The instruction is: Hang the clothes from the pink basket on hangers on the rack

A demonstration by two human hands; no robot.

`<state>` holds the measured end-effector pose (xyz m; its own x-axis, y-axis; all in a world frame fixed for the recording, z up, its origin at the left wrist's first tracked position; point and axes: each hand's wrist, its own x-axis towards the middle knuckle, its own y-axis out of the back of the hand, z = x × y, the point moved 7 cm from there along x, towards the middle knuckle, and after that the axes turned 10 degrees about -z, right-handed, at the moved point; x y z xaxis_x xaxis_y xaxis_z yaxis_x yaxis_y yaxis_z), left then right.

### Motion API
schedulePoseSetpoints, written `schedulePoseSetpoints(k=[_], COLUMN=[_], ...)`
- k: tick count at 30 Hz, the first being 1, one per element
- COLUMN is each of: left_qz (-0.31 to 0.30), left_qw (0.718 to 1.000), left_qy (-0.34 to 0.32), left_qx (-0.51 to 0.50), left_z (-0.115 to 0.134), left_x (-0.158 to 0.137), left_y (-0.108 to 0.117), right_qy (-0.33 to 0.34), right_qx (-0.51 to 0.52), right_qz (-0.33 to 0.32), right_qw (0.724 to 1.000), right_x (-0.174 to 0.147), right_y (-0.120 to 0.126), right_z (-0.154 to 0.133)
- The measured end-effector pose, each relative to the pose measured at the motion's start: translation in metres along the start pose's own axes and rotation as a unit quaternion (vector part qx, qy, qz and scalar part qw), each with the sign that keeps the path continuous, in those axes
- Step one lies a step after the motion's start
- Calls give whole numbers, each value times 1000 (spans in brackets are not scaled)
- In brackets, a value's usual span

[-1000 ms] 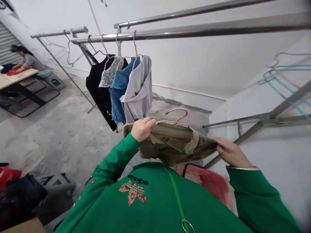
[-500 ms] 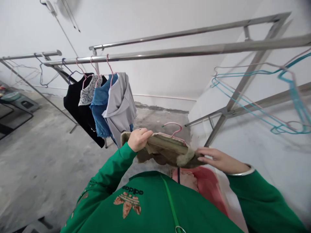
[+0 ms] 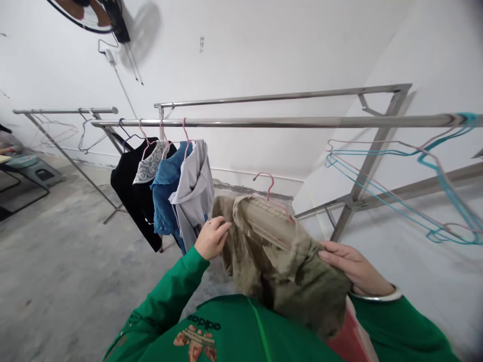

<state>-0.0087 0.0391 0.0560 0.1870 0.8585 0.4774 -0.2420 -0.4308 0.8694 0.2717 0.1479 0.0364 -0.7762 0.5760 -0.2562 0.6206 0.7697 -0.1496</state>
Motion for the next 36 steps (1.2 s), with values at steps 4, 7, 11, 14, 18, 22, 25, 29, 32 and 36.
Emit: schedulePoseSetpoints(k=[4,7,11,14,18,22,25,29,32,36], left_qz=[-3,-9,-19,-20,-31,-36,-43,-62,-81,-102], left_qw=[1000,1000,998,998,996,995,995,992,990,987], left_qy=[2,6,-1,-5,0,0,-4,-9,-11,-18], left_qx=[-15,-23,-53,-68,-79,-89,-92,-105,-115,-125], left_z=[-1,-1,-1,-5,-13,-19,-21,-22,-21,-18], left_x=[-16,-24,-32,-39,-47,-51,-53,-55,-57,-59], left_y=[-2,-4,-7,-9,-14,-17,-20,-27,-33,-39], right_qy=[84,147,205,250,295,304,294,277,283,287], right_qx=[-9,-9,13,-16,-102,-145,-173,-200,-201,-206], right_qz=[32,52,70,73,109,128,152,181,201,224], right_qw=[996,988,976,965,944,933,928,922,916,908], right_x=[33,65,117,154,186,207,220,231,231,230], right_y=[-18,-43,-77,-97,-114,-130,-137,-141,-144,-151], right_z=[-45,-80,-109,-122,-132,-132,-125,-115,-111,-108])
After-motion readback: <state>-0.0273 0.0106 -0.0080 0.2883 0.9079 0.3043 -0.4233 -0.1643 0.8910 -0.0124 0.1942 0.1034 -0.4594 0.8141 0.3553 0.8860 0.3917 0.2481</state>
